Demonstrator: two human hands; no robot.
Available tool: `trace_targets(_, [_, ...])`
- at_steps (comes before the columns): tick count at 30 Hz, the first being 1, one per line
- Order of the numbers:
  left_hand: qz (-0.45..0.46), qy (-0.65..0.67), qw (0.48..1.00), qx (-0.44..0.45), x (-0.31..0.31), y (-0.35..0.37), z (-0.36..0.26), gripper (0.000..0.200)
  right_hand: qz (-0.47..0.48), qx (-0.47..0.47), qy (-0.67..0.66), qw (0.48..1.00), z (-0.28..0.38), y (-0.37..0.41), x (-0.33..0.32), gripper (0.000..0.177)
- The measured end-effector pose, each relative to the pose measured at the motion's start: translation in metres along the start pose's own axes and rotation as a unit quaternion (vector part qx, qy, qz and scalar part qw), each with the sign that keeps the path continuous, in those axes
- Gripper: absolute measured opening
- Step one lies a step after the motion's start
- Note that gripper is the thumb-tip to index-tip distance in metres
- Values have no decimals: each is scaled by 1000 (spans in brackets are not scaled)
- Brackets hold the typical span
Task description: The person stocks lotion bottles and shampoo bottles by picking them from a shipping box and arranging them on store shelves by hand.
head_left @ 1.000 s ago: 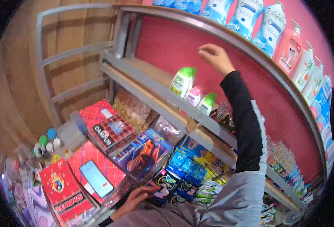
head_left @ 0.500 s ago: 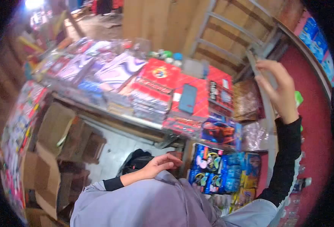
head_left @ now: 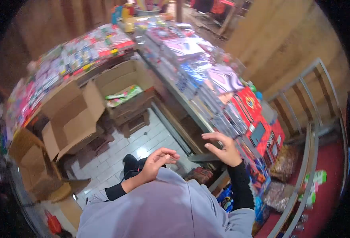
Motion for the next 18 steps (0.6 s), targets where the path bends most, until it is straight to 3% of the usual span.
trace_targets(2, [-42,-24,998,38,-38,9,-32,22,64,89,-143,984,-28,-38,62,24])
trace_targets(6, [-193,-76,977,46,-125,26,-98,21,167,103,-229,953,-50,-108,195,24])
trace_targets(9, [-204,-116,967,99,-174,24,-133,20,206,115,-250,939,-43,-151,260,22])
trace_targets(12, [-223,-131,958,126,-215,17,-154,19,231,136,-288,919,-50,-199,297,23])
trace_targets(18, [-280,-143,941,124,-273,-19,-164,19,254,197,-303,897,-64,-327,308,26])
Point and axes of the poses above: each hand's wrist, its own y-axis away from the middle knuckle, its own x-axis out of the palm, z = x × y, the point moved 8 cm from there along -y, towards the middle knuckle, and after that the axes turned 13 degrees about x, right-handed, at the moved point
